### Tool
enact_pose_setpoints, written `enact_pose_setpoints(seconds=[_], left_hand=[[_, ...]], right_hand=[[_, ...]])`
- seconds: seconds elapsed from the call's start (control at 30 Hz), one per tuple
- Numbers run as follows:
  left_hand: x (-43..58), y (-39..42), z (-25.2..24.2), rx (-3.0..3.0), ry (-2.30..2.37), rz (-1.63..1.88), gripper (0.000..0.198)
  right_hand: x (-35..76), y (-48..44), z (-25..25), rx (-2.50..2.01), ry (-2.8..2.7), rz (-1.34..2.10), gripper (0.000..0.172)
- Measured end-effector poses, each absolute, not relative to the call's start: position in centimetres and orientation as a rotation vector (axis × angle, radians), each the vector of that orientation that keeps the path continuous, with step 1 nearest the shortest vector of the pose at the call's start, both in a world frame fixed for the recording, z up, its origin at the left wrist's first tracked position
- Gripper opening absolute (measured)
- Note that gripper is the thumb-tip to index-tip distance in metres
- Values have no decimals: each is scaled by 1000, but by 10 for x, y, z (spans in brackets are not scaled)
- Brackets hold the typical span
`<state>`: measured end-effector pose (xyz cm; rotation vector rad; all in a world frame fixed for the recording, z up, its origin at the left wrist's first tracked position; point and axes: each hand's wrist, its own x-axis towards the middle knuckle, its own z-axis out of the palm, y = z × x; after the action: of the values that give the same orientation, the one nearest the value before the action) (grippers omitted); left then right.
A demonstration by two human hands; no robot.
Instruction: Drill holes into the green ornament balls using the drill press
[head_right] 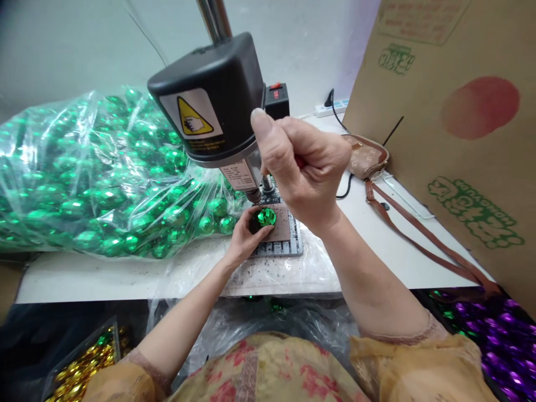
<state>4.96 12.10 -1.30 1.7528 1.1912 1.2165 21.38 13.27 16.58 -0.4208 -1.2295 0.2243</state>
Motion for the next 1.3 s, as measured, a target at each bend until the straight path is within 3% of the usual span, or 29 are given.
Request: enact_pose_setpoints(seconds=[0.3, 0.67, 1.3], left_hand=[[48, 123, -17, 1684, 1155, 1237, 54], [49, 122, -18, 1690, 1167, 1232, 54], [50, 121, -17, 1666, 1124, 1255, 56]], right_hand=[[213, 126, 155, -374, -1243, 206, 47], [209, 139, 140, -318, -1193, -21, 57], [218, 144, 112, -147, -1314, -142, 47]])
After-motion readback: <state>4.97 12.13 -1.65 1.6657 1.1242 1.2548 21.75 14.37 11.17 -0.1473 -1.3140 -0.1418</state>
